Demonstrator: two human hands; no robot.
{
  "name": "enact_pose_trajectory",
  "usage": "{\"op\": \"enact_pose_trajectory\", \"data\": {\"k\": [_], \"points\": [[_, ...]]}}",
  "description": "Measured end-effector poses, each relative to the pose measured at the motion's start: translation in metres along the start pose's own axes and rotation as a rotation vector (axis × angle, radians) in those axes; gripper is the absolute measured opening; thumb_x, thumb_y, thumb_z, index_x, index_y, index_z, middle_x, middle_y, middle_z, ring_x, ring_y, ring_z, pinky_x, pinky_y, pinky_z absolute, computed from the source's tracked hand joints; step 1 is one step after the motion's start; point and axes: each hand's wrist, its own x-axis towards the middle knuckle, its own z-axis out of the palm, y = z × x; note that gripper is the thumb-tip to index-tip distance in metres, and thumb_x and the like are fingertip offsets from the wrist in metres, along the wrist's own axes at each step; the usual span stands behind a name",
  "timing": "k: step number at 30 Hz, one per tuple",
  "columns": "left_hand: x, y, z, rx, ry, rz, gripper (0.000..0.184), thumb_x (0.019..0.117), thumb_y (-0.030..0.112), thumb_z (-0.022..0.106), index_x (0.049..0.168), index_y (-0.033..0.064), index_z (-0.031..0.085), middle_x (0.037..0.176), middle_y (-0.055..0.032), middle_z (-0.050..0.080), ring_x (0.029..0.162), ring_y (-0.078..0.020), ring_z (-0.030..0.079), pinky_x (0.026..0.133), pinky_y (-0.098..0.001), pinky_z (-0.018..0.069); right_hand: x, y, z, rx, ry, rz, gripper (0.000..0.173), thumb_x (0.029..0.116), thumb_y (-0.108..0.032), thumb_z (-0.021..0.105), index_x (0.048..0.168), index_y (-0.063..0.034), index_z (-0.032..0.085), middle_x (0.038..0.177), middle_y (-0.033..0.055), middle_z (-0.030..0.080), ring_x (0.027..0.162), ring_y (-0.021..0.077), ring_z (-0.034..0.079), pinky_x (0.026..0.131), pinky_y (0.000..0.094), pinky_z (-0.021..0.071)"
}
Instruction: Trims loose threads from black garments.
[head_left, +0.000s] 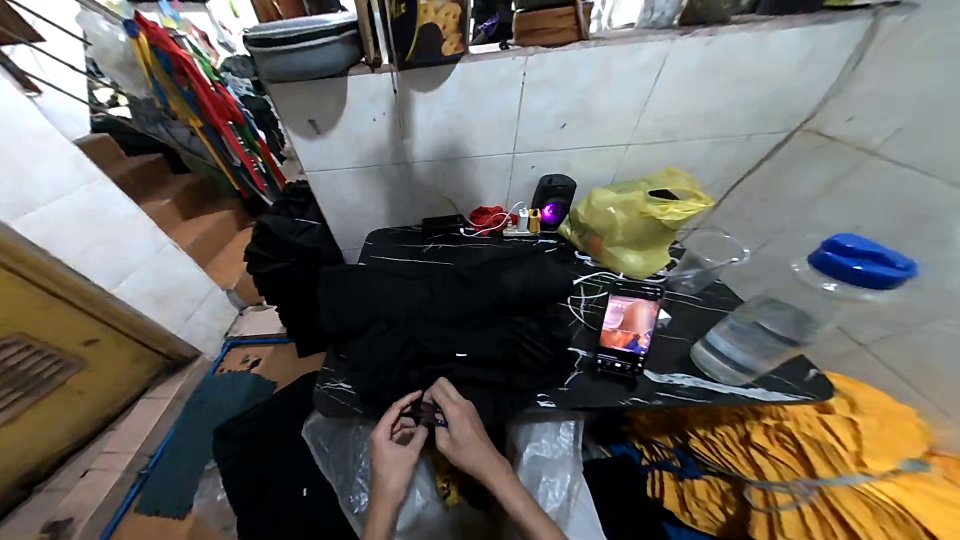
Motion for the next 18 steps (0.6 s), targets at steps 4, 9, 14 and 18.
{"op": "enact_pose_trajectory", "data": {"k": [4,9,14,18], "points": [[0.004,-0.008,0.003,0.060,0.084,0.113,0.015,0.0825,-0.001,0.071,0.096,0.0008,0.077,0.097,-0.0073,0.076,0.085,-0.0098,0.073,0.074,-0.0244,0.0631,-0.004,-0.004,-0.009,-0.022,-0.028,-0.038,0.026,0.0875,-0.003,0.061,0.112,-0.0091,0.066,0.120,0.0096,0.063,0.093,0.0211,0.068,0.073,0.0413,0.0595],[0.007,-0.005,0.005,0.060,0.143,0.105,0.005,0.0915,0.000,0.067,0.094,0.0008,0.070,0.087,-0.0021,0.073,0.066,-0.0048,0.068,0.058,-0.0201,0.0589,-0.004,0.002,-0.028,-0.143,-0.180,0.064,0.035,0.1006,-0.043,0.061,0.122,-0.0158,0.067,0.113,0.0052,0.071,0.100,0.0214,0.069,0.087,0.0479,0.0554],[0.009,-0.003,0.002,0.031,0.095,0.053,0.009,0.0918,0.000,0.066,0.100,-0.0014,0.069,0.092,-0.0051,0.073,0.067,-0.0071,0.069,0.059,-0.0221,0.0601,0.002,0.001,-0.027,-0.101,-0.199,0.128,0.041,0.0987,-0.048,0.062,0.124,-0.0162,0.068,0.112,0.0055,0.072,0.103,0.0211,0.069,0.092,0.0483,0.0536],[0.006,0.001,-0.002,-0.009,0.030,0.001,0.034,0.0839,-0.005,0.063,0.118,-0.0048,0.063,0.111,-0.0120,0.070,0.081,-0.0143,0.072,0.065,-0.0278,0.0628,0.008,0.005,-0.013,0.019,-0.137,0.124,0.037,0.0949,-0.039,0.071,0.124,-0.0177,0.072,0.122,0.0047,0.070,0.114,0.0183,0.066,0.100,0.0431,0.0531]]}}
